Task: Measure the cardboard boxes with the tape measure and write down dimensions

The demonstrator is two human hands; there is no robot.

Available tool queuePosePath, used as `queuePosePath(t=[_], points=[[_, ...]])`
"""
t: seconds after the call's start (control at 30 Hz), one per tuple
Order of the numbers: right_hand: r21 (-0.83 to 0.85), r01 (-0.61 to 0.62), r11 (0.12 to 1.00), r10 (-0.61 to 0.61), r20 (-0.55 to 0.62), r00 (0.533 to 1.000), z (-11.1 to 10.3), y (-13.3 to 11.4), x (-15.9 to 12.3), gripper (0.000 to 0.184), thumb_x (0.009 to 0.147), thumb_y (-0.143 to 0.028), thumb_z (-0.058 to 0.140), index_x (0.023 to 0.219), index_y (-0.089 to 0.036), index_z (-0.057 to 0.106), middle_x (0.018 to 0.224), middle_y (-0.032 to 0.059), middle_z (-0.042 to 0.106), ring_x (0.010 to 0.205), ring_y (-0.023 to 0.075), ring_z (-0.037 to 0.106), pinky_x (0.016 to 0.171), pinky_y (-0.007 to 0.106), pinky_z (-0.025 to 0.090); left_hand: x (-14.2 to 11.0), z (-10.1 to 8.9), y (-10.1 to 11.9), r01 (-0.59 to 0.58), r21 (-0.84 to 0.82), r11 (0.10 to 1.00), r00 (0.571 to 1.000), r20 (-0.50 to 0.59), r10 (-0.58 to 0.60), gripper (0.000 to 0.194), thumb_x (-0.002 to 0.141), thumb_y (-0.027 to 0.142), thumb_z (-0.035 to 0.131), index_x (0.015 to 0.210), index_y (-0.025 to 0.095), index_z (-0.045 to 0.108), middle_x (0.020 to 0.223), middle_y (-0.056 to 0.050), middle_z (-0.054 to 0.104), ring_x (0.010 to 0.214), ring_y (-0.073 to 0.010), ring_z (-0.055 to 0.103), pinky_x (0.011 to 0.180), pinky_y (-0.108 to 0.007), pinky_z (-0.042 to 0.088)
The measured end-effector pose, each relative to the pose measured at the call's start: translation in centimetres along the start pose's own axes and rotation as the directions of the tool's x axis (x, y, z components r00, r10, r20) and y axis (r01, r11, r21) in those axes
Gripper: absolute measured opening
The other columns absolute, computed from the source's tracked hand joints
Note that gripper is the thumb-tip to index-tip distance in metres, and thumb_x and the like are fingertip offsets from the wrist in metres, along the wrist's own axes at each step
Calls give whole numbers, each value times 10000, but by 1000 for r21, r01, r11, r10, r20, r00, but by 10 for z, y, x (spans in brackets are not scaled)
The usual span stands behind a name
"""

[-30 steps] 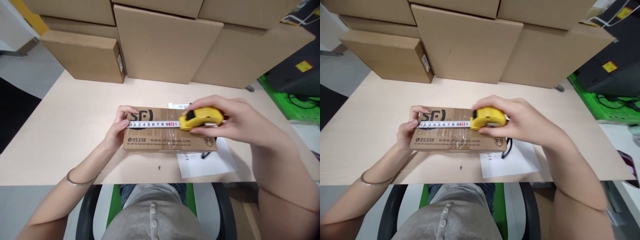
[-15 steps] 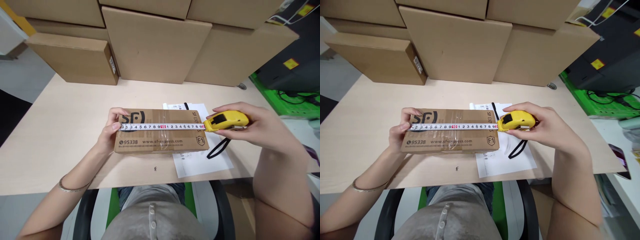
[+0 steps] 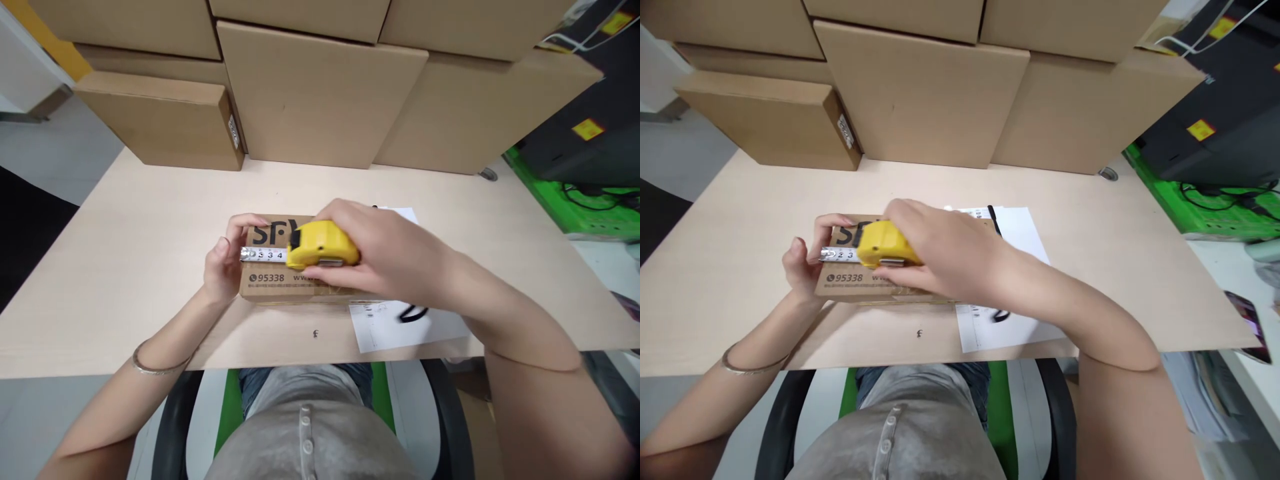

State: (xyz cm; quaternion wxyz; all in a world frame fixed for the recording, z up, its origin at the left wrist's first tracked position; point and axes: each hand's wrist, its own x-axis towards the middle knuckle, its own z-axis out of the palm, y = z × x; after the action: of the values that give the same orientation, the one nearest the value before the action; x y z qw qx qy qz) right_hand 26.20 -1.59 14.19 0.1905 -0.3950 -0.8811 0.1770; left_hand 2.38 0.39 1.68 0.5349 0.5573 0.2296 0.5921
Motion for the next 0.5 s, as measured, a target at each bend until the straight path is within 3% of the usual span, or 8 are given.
queuePosePath(t=[0.1,0.2,0.23,0.3,0.37,0.4,0.43,0.5], points=[[39,36,999,-36,-7,999,5,-10,2,303,925,-460,750,1098,-250,616,1058,43,726,803,220,687,626,315,459,-1,-2,1,-4,-29,1000,999,36,5,554,966,709,434,1128,259,715,1060,-74,703,961,-263,674,868,-421,569],[201,-74,977,105,-150,983,-2,-5,-23,363,863,-488,820,1105,-279,649,999,18,723,791,207,677,620,310,481,-1,-17,4,41,-17,999,992,119,-39,520,928,661,537,1203,260,722,1183,-85,710,1064,-292,665,928,-439,556],[285,-141,948,212,-235,949,-5,0,-35,356,852,-489,832,1096,-291,664,976,11,719,773,195,666,590,296,470,0,-24,6,54,10,999,986,160,-55,519,897,640,599,1231,260,719,1225,-89,709,1092,-303,660,935,-442,556],[484,-257,836,466,-381,798,-8,13,-64,286,873,-472,813,1074,-306,696,958,10,716,703,159,622,499,265,412,2,-40,13,68,94,993,959,267,-91,547,846,556,709,1312,269,694,1318,-98,693,1159,-324,647,950,-445,561],[664,-295,687,668,-417,616,-7,27,-91,241,892,-471,775,1029,-279,725,922,25,728,548,111,502,403,249,298,4,-53,22,43,206,978,914,388,-122,609,841,412,765,1422,287,634,1423,-110,649,1250,-329,624,982,-432,565],[728,-303,615,733,-387,559,-5,33,-102,255,882,-482,772,995,-257,735,878,29,729,477,86,420,375,246,238,5,-58,28,14,261,965,886,443,-133,646,846,340,776,1467,299,601,1459,-116,626,1288,-325,613,1005,-422,565],[774,-319,547,779,-332,532,-2,38,-112,285,858,-502,782,945,-234,739,807,26,716,425,64,342,361,243,192,6,-61,33,-22,307,951,860,491,-139,679,848,279,784,1494,311,578,1473,-121,614,1313,-320,607,1029,-415,562],[824,-362,436,823,-203,530,3,43,-123,359,789,-545,825,798,-205,711,636,-8,628,369,37,263,346,232,145,6,-63,41,-99,371,924,826,549,-132,725,844,223,806,1517,334,558,1444,-126,622,1309,-312,617,1049,-411,562]])
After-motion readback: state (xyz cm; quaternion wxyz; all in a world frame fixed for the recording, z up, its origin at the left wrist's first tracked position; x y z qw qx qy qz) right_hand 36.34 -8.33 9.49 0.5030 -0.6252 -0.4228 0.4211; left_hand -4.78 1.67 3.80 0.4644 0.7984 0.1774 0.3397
